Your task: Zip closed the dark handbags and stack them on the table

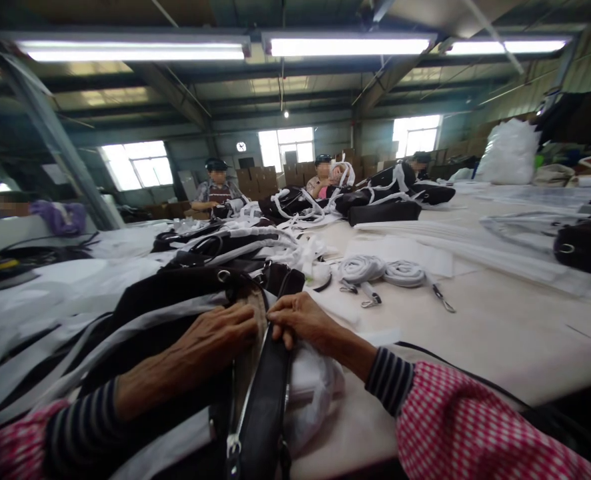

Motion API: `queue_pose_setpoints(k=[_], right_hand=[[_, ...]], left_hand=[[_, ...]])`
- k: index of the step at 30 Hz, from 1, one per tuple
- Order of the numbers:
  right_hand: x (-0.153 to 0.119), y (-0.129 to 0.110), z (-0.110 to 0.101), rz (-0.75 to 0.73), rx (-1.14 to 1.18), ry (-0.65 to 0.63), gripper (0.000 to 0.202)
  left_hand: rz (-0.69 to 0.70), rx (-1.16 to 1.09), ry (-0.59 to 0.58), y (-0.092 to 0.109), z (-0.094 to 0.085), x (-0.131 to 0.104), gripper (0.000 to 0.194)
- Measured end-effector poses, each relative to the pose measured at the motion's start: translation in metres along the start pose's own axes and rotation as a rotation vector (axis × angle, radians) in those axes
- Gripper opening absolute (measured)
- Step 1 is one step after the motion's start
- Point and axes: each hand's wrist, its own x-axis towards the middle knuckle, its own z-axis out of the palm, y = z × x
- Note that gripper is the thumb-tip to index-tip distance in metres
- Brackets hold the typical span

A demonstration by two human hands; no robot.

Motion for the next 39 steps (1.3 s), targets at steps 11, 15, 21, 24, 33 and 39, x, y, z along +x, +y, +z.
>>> queue_pose_setpoints(k=[11,15,21,24,33,39], right_hand=[[0.001,-0.002,0.007,-0.020,-0.075,0.037,0.024],[0.001,-0.002,0.008,-0.045,-0.135,0.026,0.021],[0.002,0.003,0.008,-0.057,-0.179,0.038,0.017],[0.000,0.001,0.008,-0.074,-0.190,0.032,0.017],[0.001,-0.021,0.009,-0.004,-0.303,0.067,0.011],[0.025,-0.034,0.013,-0.048,-0.456,0.079,0.005]], left_hand=[[-0.130,0.024,0.014,-0.007,0.003,-0.001,0.018],[-0.436,-0.139,0.101,-0.019,0.002,0.011,0.015],[-0.622,-0.281,0.271,-0.041,0.000,0.035,0.016],[-0.647,-0.379,0.300,-0.044,0.004,0.032,0.022],[-0.617,-0.530,0.384,-0.039,0.019,0.013,0.024],[-0.548,-0.647,0.507,-0.035,0.028,0.005,0.028]])
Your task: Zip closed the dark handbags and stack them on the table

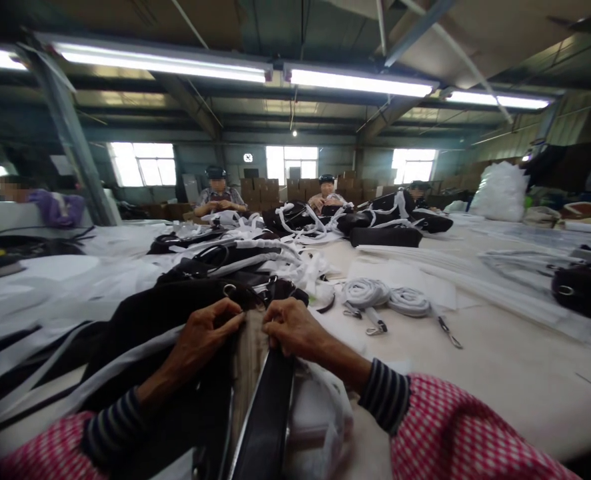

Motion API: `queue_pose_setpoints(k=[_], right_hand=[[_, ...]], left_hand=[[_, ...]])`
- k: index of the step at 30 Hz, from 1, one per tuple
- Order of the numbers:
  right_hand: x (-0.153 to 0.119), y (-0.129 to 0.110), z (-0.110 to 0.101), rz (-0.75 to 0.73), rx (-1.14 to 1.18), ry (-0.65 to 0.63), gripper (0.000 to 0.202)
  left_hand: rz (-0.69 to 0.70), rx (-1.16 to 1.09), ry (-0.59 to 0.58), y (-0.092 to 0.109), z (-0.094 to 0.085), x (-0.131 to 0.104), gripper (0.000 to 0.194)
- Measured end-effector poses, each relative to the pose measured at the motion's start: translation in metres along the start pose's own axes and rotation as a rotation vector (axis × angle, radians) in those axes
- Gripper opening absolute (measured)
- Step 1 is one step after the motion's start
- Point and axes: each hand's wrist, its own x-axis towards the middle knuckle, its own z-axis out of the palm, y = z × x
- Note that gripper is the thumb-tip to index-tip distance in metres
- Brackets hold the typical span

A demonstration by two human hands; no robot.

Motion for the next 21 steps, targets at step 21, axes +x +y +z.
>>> queue_pose_setpoints(k=[21], right_hand=[[-0.088,0.083,-0.179,0.223,-0.341,0.514,0.012]], left_hand=[[0.162,0.440,-0.105,-0.030,0.019,0.017,0.027]])
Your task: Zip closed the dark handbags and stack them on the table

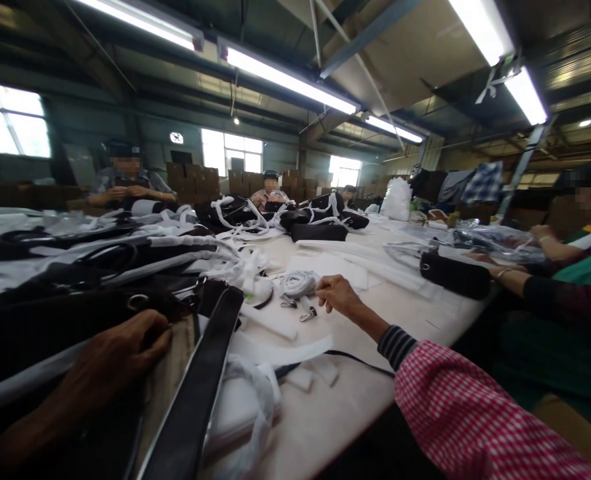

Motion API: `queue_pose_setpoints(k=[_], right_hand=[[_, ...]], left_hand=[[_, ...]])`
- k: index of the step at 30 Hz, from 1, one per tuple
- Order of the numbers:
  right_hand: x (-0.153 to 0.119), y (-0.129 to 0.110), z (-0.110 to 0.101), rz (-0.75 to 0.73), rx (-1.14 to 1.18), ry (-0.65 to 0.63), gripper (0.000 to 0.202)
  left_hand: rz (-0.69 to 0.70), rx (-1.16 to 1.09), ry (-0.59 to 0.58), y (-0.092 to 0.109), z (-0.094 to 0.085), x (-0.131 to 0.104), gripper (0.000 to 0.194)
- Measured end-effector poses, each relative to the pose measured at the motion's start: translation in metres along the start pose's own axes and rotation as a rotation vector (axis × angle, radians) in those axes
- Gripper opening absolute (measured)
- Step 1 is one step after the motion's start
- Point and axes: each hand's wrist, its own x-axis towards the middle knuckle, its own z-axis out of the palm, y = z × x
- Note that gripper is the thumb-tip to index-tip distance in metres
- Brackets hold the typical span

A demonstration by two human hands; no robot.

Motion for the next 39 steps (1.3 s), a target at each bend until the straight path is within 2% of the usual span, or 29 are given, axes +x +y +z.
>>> queue_pose_setpoints(k=[2,5,11,15,18,21,25,29,32,36,39], right_hand=[[-0.001,0.008,-0.002,-0.009,-0.070,-0.011,0.010],[0.002,0.006,0.009,-0.044,-0.195,-0.012,0.008],[0.023,-0.015,0.053,-0.097,-0.443,-0.052,0.010],[0.032,-0.019,0.077,-0.088,-0.568,-0.046,0.017],[0.034,-0.018,0.073,-0.075,-0.589,-0.056,0.014],[0.027,-0.016,0.055,-0.077,-0.550,-0.133,0.007],[0.011,-0.015,0.037,-0.140,-0.520,-0.204,0.011],[-0.001,-0.021,0.043,-0.256,-0.575,-0.165,0.016],[-0.002,-0.028,0.055,-0.338,-0.621,-0.209,0.015],[0.003,-0.029,0.062,-0.347,-0.674,-0.274,0.016],[0.004,-0.026,0.055,-0.323,-0.656,-0.304,0.013]], left_hand=[[-0.028,-0.002,0.003,0.000,0.002,-0.001,0.029],[-0.055,-0.018,0.010,-0.001,0.004,-0.004,0.033],[-0.063,-0.036,0.041,-0.006,0.007,-0.007,0.035],[-0.072,-0.030,0.030,-0.005,0.006,-0.006,0.035],[-0.084,-0.038,0.006,-0.005,0.004,-0.007,0.035],[-0.053,-0.048,0.013,-0.007,0.004,-0.008,0.034],[0.008,-0.057,0.029,-0.009,0.006,-0.007,0.031],[-0.009,-0.060,0.031,-0.006,0.005,-0.006,0.031],[-0.011,-0.066,0.032,-0.004,0.003,-0.006,0.032],[-0.004,-0.080,0.045,-0.003,0.001,-0.006,0.033],[-0.011,-0.082,0.030,-0.002,0.001,-0.005,0.033]])
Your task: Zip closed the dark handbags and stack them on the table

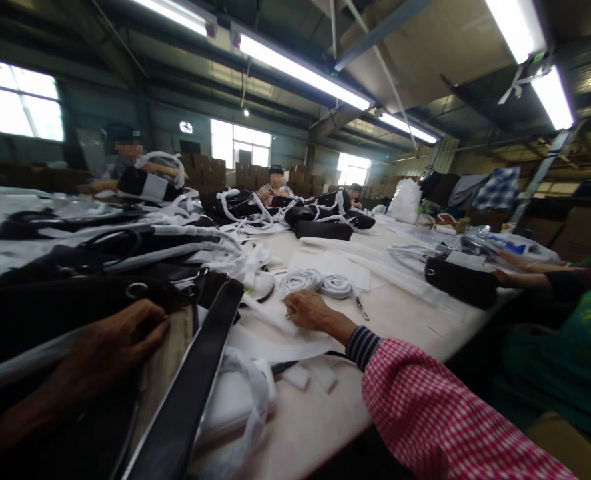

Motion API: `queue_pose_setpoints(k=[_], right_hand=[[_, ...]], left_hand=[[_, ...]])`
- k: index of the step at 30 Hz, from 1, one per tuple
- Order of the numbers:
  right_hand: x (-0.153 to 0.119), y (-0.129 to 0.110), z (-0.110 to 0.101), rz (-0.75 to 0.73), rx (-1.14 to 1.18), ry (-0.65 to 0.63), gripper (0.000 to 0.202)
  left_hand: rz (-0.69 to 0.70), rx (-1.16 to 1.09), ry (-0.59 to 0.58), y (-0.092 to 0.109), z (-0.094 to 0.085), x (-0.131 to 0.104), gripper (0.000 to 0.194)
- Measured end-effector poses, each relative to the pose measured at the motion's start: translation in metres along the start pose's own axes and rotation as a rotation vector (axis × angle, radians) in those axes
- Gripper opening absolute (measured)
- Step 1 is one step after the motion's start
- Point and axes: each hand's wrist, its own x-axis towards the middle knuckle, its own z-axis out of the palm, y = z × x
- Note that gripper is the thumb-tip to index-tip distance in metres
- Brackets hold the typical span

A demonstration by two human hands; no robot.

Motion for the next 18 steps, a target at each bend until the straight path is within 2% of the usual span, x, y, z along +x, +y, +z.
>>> queue_pose_setpoints(k=[4,8,13,18], right_hand=[[-0.018,0.014,-0.013,0.026,0.067,0.049,0.010],[-0.043,0.024,-0.031,0.153,0.134,0.082,0.018],[-0.061,0.028,-0.042,0.305,-0.158,0.020,0.017],[-0.057,0.029,-0.038,0.345,-0.217,-0.001,0.010]], left_hand=[[-0.011,0.011,-0.011,0.000,-0.001,0.000,0.033],[-0.015,0.016,-0.014,0.001,-0.001,0.000,0.033],[-0.027,0.039,-0.018,0.000,-0.002,-0.001,0.033],[-0.041,0.047,-0.024,-0.001,-0.001,0.000,0.034]])
